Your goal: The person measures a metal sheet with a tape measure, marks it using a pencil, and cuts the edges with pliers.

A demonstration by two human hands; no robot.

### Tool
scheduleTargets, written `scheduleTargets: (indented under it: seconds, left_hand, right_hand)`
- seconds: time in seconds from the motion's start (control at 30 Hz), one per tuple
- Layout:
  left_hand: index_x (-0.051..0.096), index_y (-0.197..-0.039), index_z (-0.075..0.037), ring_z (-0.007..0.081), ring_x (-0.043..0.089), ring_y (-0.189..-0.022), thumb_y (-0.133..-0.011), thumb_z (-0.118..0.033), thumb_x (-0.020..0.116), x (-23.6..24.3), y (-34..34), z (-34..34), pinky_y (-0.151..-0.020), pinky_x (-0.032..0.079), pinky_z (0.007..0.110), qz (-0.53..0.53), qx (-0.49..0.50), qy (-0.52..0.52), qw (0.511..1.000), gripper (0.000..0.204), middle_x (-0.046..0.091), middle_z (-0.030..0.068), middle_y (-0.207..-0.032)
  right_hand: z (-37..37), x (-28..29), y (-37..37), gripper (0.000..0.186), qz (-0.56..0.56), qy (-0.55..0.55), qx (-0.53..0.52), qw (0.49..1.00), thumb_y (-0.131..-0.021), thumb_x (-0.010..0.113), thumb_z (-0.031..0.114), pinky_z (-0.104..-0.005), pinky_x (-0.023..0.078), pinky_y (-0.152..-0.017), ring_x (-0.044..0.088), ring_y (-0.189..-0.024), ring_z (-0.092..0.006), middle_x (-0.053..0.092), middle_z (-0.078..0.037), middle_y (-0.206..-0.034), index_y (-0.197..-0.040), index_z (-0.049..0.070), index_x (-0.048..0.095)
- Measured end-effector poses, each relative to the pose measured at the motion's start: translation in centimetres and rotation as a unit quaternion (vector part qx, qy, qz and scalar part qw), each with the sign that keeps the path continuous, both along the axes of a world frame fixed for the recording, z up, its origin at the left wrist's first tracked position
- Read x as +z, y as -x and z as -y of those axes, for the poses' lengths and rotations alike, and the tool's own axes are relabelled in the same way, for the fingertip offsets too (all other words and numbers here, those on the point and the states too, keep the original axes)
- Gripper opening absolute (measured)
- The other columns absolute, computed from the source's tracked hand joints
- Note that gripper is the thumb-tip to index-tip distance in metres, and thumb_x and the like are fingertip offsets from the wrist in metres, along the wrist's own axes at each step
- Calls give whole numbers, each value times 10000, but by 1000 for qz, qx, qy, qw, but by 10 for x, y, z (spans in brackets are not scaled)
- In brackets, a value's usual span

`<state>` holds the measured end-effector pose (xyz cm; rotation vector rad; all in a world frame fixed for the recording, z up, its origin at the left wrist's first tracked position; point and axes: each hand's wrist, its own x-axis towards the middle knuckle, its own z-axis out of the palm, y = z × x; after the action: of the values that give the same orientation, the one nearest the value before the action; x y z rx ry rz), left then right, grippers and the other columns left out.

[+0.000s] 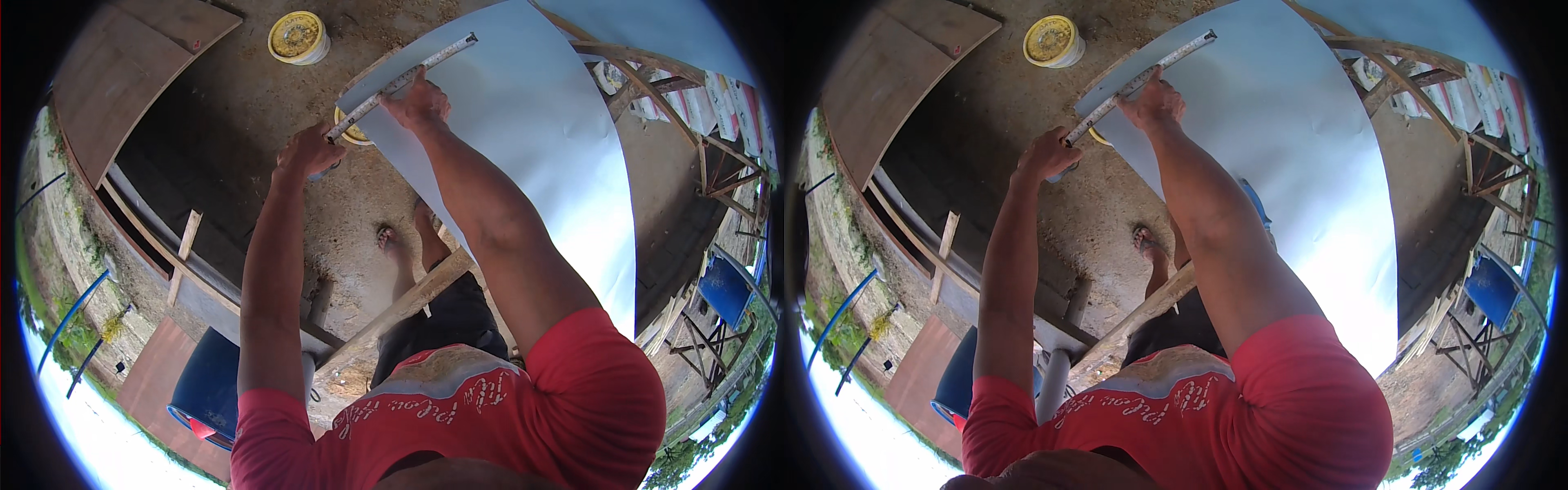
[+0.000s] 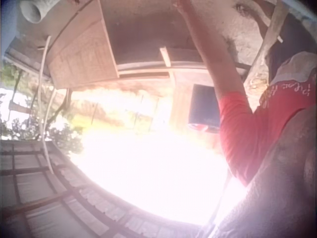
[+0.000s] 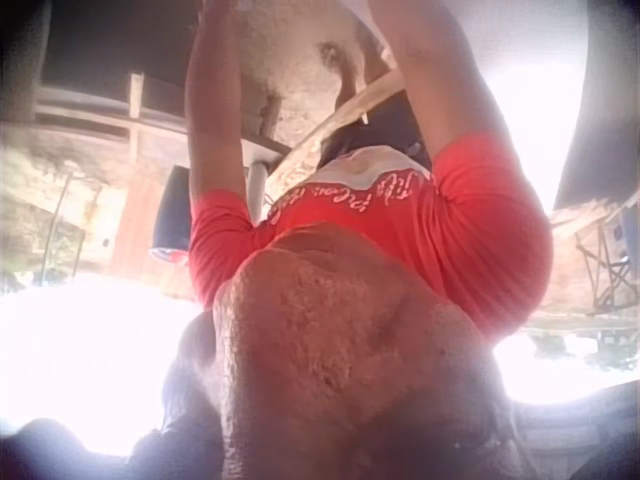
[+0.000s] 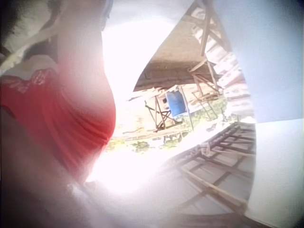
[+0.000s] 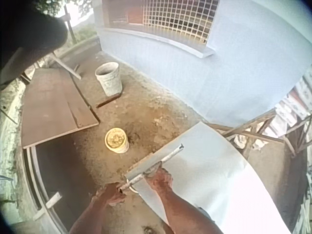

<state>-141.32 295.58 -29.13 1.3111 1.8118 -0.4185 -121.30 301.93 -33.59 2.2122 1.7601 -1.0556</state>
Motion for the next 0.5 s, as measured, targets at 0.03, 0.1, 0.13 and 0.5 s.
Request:
scheduleTargets:
  seconds: [0.03, 0.1, 0.13, 0.5]
  left_hand:
    - [628, -1107, -114, 300, 656, -952, -726, -332, 640, 0, 8, 7, -818, 502, 407, -24, 1, 3, 1000, 439, 675, 141, -991]
    - [633, -1111, -118, 296, 657, -950, -715, -335, 651, 2, 30, 24, -817, 502, 403, -51, 8, 7, 999, 452, 677, 138, -991]
    - [638, -1117, -123, 296, 660, -944, -696, -329, 663, 2, 43, 35, -812, 504, 401, -44, 14, 11, 999, 469, 680, 138, -991]
    - [637, -1205, -183, 297, 654, -1008, -651, -280, 678, 11, 140, 113, -859, 515, 402, -34, 34, 24, 999, 564, 688, 126, -1054]
  right_hand:
    - [0, 1, 1, 1066, 0, 14, -8, 1000, -718, 717, 575, -411, 471, -982, 596, -1151, -306, 599, -155, -1264, -1503, 67, 204]
    - [0, 3, 6, 1064, -3, 8, -7, 1000, -719, 717, 576, -414, 475, -977, 599, -1145, -310, 603, -156, -1257, -1504, 73, 204]
    - [1, 2, 7, 1061, -3, 3, -8, 1000, -720, 717, 577, -417, 478, -971, 602, -1138, -315, 607, -157, -1250, -1505, 78, 205]
    - [0, -8, 6, 1134, 65, -5, 36, 997, -700, 694, 673, -451, 519, -908, 622, -1111, -314, 612, -152, -1253, -1513, 70, 183]
